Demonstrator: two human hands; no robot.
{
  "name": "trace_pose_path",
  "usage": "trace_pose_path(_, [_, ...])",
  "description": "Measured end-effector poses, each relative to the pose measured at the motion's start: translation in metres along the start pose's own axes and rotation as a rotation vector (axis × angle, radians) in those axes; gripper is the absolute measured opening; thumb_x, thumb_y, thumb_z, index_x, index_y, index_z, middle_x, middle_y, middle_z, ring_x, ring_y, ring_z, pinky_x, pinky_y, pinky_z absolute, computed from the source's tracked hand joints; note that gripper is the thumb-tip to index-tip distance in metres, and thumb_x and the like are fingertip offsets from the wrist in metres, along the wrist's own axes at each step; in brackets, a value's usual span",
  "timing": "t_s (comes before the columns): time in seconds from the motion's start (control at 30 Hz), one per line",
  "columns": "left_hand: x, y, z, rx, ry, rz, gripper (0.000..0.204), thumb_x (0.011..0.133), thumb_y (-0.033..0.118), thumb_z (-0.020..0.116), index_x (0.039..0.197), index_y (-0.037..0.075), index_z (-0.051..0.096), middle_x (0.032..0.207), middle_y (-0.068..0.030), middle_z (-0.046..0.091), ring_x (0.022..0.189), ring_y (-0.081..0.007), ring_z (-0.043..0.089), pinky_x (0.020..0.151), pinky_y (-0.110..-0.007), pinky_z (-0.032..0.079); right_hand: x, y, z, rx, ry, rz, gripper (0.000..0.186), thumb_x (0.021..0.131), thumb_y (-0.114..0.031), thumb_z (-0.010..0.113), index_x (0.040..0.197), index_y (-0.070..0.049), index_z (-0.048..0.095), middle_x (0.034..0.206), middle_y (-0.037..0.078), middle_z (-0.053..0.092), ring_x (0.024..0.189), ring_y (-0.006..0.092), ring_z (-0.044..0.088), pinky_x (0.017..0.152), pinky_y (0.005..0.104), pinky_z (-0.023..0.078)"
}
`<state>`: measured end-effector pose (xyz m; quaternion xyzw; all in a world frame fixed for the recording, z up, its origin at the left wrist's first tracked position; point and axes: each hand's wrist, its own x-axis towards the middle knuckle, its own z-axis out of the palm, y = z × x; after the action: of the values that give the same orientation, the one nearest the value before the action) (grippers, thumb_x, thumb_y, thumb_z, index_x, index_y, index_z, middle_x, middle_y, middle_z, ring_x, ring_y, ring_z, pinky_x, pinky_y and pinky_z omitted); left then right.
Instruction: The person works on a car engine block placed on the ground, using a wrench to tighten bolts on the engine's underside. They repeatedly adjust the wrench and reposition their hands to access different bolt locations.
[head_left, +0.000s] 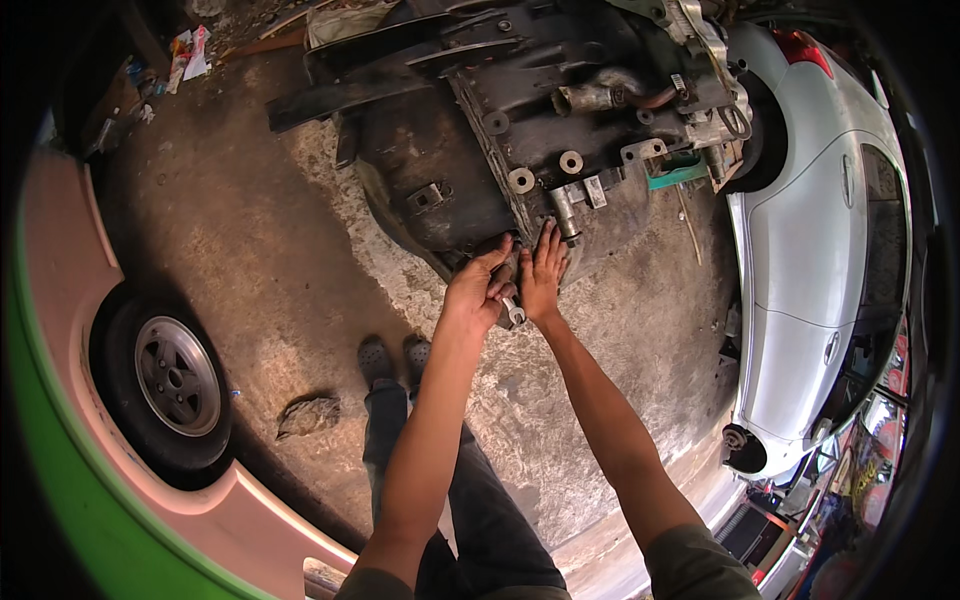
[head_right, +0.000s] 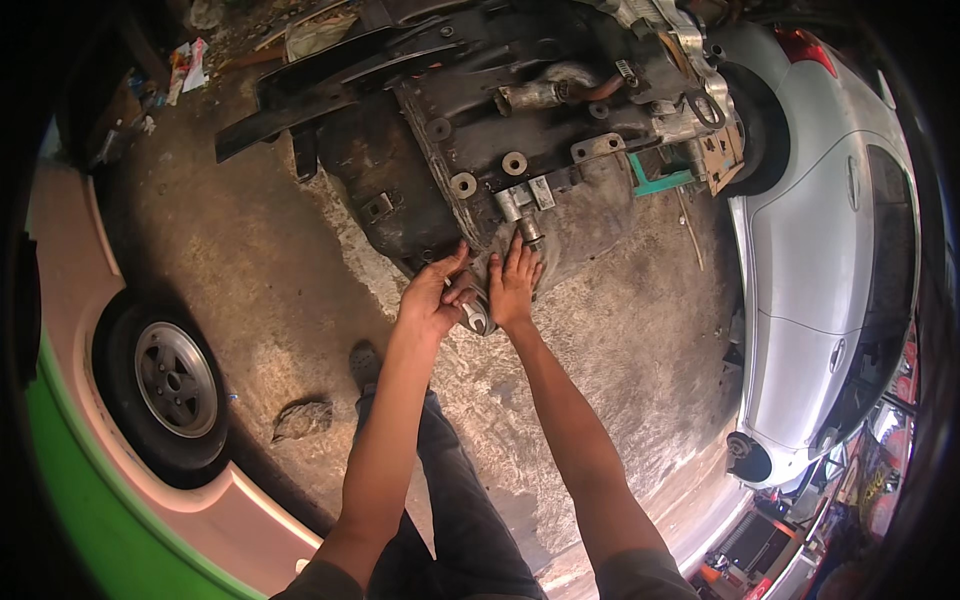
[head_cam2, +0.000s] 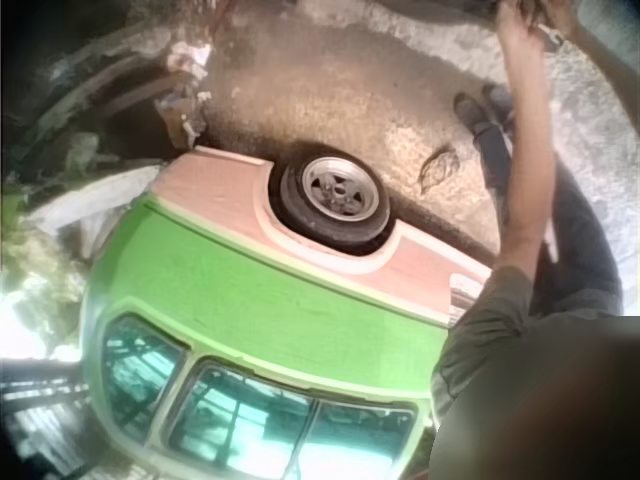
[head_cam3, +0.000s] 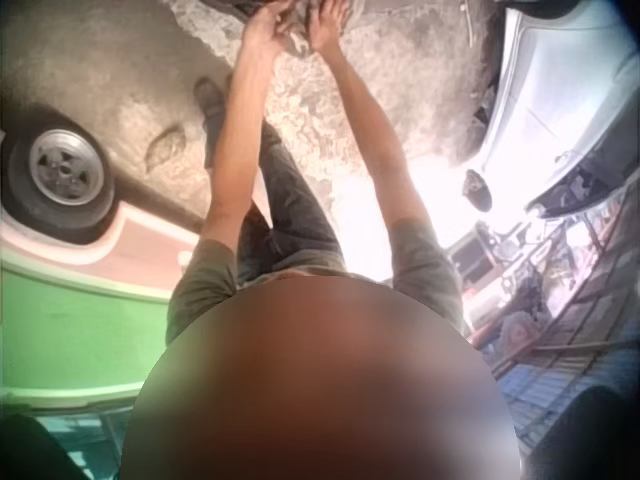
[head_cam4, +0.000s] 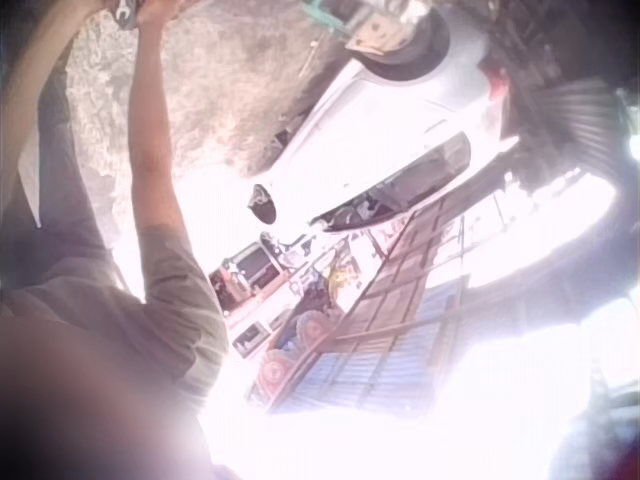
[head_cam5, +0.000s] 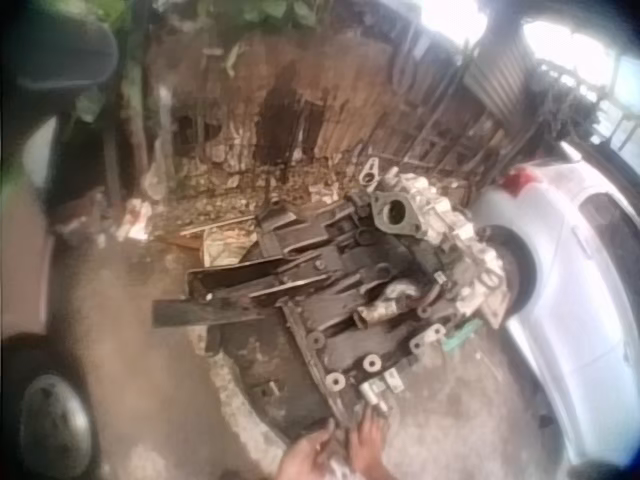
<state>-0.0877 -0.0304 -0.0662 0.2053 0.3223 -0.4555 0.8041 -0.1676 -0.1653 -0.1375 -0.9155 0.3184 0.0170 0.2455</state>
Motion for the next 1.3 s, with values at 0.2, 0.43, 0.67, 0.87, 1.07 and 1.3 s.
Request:
trace_pose_path(0.2, [0.007, 0.001, -0.003, -0.023, -0.089, -0.028, 0.007, 0.092, 0.012, 0.068, 0.094, 0.007, 0.064, 0.08, 0.0033, 0.059, 0.044, -0.0075, 0.031, 0.052, -0.025, 0.029, 0.002, 0.008, -0.014, -0.05, -0.175, -0.054, 0.071, 0.104, -0.051, 0.023, 0.157, -0.014, -0.004, 0.155, 0.032, 0.017, 0.145, 0.0493, 0.011, 0.12, 0.0521, 0.001])
trace_pose_path(0.43, [0.006, -0.011, -0.002, -0.061, -0.099, 0.059, 0.009, 0.089, 0.009, 0.07, 0.097, 0.01, 0.065, 0.076, 0.006, 0.058, 0.045, -0.0069, 0.029, 0.055, -0.024, 0.029, 0.004, 0.015, -0.012, -0.13, -0.128, -0.23, 0.071, 0.103, -0.053, 0.02, 0.157, -0.015, -0.007, 0.154, 0.034, 0.017, 0.144, 0.0509, 0.014, 0.12, 0.0542, 0.001])
trace_pose_path(0.67, [-0.001, -0.013, -0.003, -0.111, -0.072, 0.037, 0.013, 0.091, 0.017, 0.071, 0.099, 0.011, 0.063, 0.082, 0.0065, 0.057, 0.045, -0.0063, 0.028, 0.055, -0.024, 0.029, 0.005, 0.022, -0.01, -0.101, -0.152, -0.174, 0.072, 0.103, -0.054, 0.021, 0.157, -0.015, -0.007, 0.153, 0.035, 0.016, 0.143, 0.0505, 0.015, 0.119, 0.0548, 0.002])
trace_pose_path(0.87, [-0.001, -0.008, -0.002, 0.029, -0.054, 0.049, 0.014, 0.094, 0.023, 0.068, 0.098, 0.011, 0.062, 0.084, 0.0053, 0.056, 0.046, -0.0058, 0.029, 0.054, -0.023, 0.029, 0.008, 0.03, -0.012, -0.104, -0.198, -0.21, 0.073, 0.102, -0.056, 0.022, 0.157, -0.016, -0.007, 0.155, 0.033, 0.014, 0.144, 0.0502, 0.014, 0.119, 0.0544, 0.002])
trace_pose_path(1.07, [0.001, -0.014, 0.006, 0.039, -0.03, 0.139, 0.005, 0.094, 0.014, 0.065, 0.094, 0.01, 0.062, 0.075, 0.0051, 0.055, 0.046, -0.0065, 0.03, 0.053, -0.023, 0.029, 0.01, 0.034, -0.012, -0.146, -0.229, -0.213, 0.074, 0.102, -0.057, 0.022, 0.157, -0.015, -0.007, 0.155, 0.033, 0.012, 0.144, 0.0506, 0.013, 0.119, 0.0544, 0.002])
trace_pose_path(1.3, [-0.005, -0.016, 0.014, 0.012, -0.01, 0.226, 0.009, 0.089, 0.005, 0.068, 0.092, 0.01, 0.061, 0.076, 0.0043, 0.056, 0.046, -0.0064, 0.032, 0.051, -0.024, 0.03, 0.01, 0.035, -0.01, -0.168, -0.242, -0.201, 0.074, 0.102, -0.058, 0.021, 0.157, -0.016, -0.007, 0.156, 0.032, 0.01, 0.145, 0.05, 0.01, 0.119, 0.0544, 0.002])
